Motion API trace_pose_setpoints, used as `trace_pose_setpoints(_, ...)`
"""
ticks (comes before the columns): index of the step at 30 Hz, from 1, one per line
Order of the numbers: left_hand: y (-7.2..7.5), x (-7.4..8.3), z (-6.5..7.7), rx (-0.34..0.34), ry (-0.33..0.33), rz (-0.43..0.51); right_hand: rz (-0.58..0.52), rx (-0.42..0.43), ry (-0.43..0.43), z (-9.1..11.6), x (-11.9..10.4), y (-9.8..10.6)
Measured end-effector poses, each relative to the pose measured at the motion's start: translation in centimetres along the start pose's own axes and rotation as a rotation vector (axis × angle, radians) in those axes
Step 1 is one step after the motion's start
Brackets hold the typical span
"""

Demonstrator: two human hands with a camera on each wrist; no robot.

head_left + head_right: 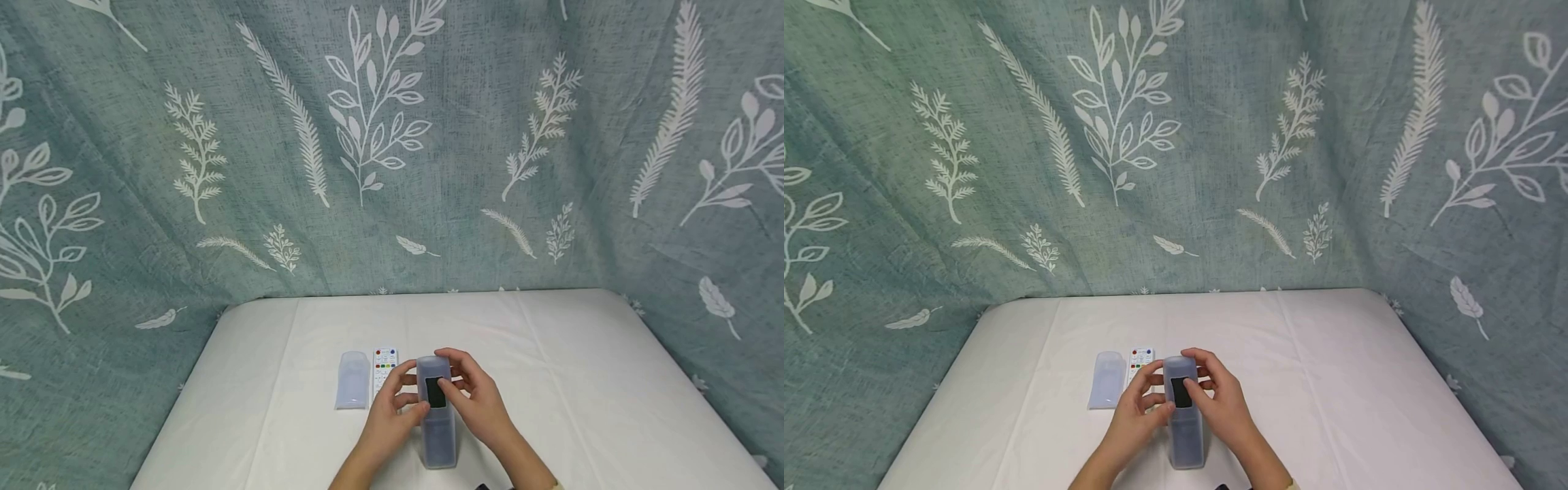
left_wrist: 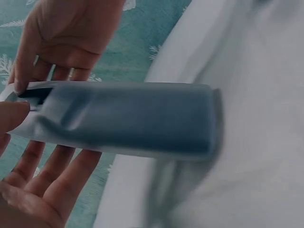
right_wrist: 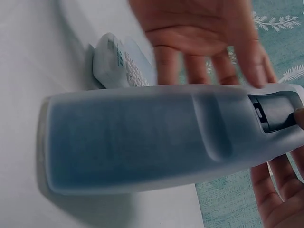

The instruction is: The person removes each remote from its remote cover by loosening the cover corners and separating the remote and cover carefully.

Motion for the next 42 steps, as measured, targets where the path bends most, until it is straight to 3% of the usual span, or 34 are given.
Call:
trace_pose_setpoints(5, 0.0, 2.0, -0.8, 0.024, -0.063, -0.026, -0.008, 0.009, -0.004, 0.2, 0.0, 0.1)
trace_pose_setpoints(12, -0.1, 3.6, -1.2, 0.076, -0.119, -0.081, -0.009, 0.019, 0.049, 0.4, -0.4, 0.1)
trace_pose_setpoints(24, -0.2, 4.4, -1.2, 0.135, -0.187, -0.126, 0.042, 0.097, 0.17, 0.5, -1.0, 0.3)
trace_pose_setpoints(42, -0.5, 4.4, -0.7, 0.127, -0.235, -0.105, 0.066, 0.164, 0.217, 1.1, -1.5, 0.9)
Point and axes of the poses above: each hand's wrist, its own z-axis away from the middle knuckle, its own y-axis out of the back of the hand, x = y × z, the point moved 6 cm from there along -z, towards the middle knuckle, and after that the axes turned 4 degrees about x, right-handed, at the moved point
